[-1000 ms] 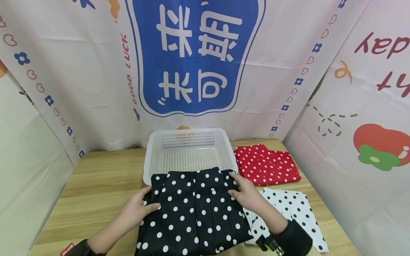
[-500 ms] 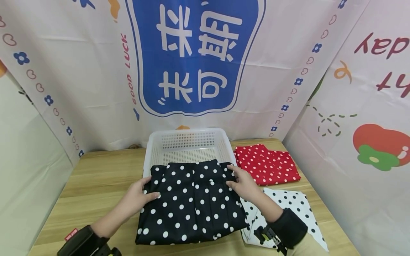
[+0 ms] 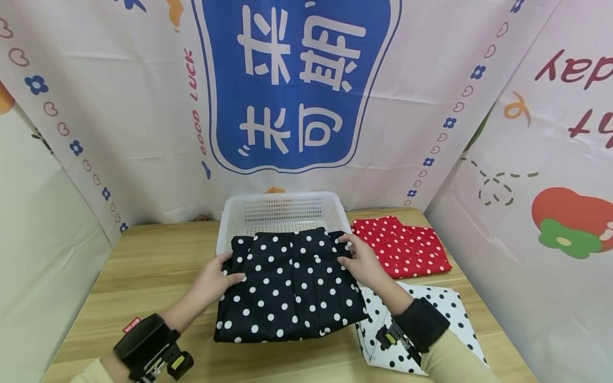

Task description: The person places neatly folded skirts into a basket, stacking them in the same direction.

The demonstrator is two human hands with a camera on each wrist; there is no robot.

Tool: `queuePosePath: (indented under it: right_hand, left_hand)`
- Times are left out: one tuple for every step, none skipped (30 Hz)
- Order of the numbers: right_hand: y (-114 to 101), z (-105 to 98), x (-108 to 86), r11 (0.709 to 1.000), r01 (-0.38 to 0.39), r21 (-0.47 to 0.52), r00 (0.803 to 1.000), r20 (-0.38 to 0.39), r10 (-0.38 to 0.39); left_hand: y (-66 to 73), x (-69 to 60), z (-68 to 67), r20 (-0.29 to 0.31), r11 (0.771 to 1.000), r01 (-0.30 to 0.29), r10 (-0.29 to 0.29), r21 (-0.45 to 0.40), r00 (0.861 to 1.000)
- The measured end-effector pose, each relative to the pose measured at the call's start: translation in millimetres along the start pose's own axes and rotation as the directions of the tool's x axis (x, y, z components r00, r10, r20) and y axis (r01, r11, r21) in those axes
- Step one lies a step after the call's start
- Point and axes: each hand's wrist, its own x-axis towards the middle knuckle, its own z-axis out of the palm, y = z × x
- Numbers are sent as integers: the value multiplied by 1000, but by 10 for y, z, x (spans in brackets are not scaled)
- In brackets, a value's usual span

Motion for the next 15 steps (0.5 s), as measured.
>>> queuePosePath:
  right_hand:
    - [-5,4,13,1000,-3,-1,1000,-2,3]
    - [-5,9,25,1000,-2,-6,1000,-4,2]
    - [-5,14,39,1000,-8,-9,1000,-6,8]
    - [-1,20,55,1000,-14,-12,1000,-9,14]
    - [5,27,73,1000,-23,-13,1000,-12,23]
    - [12,34,92,999,-32,-11,999,-12,32]
    - [16,40,112,999,-46,-7,999,-12,45]
    - [24,47,133,999,-52,-4,999,-12,52]
    - [30,54,155,998,-66,3,998,-14,66]
    - [38,61,175,997,-74,6,997,-17,74]
    - [45,67,194,996,-84,10,996,-21,84]
    - [53,72,214,996,-93,15,995,-25,93]
    - [60,72,232,995,-96,16,995,-30,97]
    - [66,75,250,994,-103,19,994,-35,104]
    - [73,76,267,994,-110,21,993,-41,110]
  left_hand:
    - [-2,18,-5,2,1000,6,-6,-5,1000]
    - [-6,37,-9,4,1000,13,-13,-7,1000]
    - [-8,57,-13,5,1000,17,-17,-5,1000]
    - [-12,82,-15,4,1000,19,-19,-3,1000]
    - [-15,108,-17,1,1000,23,-23,0,1000]
    - [-20,133,-17,1,1000,26,-26,2,1000]
    - [-25,158,-18,-1,1000,30,-30,3,1000]
    - [-31,182,-18,-4,999,34,-34,7,999]
    - [-37,205,-17,-6,999,35,-35,7,999]
    - [-43,225,-16,-9,999,37,-36,8,999]
    - [-49,241,-16,-10,999,39,-39,10,999]
    - [-52,254,-14,-12,999,41,-41,14,999]
    - [-53,268,-13,-16,999,41,-40,18,999]
    - [-51,282,-12,-18,999,40,-39,20,999]
    - [-47,295,-12,-20,999,38,-38,19,999]
